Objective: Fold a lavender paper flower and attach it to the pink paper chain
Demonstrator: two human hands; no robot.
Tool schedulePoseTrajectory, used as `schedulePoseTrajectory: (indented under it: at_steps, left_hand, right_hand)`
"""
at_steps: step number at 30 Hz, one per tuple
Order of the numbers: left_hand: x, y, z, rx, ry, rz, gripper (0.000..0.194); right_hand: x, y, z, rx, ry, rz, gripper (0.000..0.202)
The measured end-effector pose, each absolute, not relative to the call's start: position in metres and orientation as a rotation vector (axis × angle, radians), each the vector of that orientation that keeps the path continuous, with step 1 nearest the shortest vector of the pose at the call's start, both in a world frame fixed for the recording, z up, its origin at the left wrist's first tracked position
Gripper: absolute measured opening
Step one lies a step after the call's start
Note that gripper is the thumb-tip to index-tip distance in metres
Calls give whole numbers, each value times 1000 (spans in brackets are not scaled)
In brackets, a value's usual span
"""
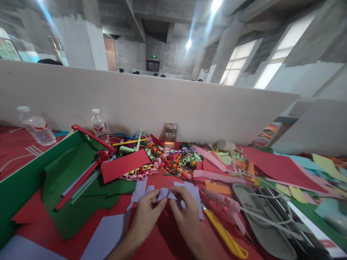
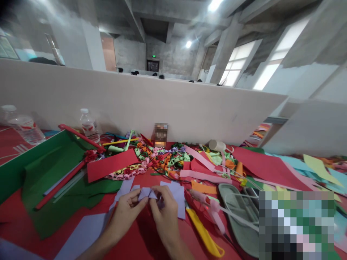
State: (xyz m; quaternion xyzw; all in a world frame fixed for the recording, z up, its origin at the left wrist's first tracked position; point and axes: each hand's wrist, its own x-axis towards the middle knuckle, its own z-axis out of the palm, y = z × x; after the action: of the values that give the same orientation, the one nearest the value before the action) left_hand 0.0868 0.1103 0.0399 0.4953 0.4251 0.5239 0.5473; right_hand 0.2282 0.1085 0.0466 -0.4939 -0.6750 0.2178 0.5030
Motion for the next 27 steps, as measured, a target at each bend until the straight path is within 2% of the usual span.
schedulePoseTrajectory:
  at_steps: [5,10,20,22,27]
  left_hand:
    - [86,112,39,1094,999,1248,35]
    - [85,116,31,967,1108,1260,50]
    - [80,115,38,756,855,1305,41]
    - [79,116,37,767,876,1300,40]
    - [78,119,30,706,919,1304,44]
  right_hand:
    - [231,111,44,-1145,-1683,415,16]
    - [237,115,33,-1089,-1841,264,28]
    - [234,106,44,-1130,-2102,156,62]
    - [233,104,46,-1127,-2089,242,61]
    - [231,105,48,-1116,-1836,606,40]
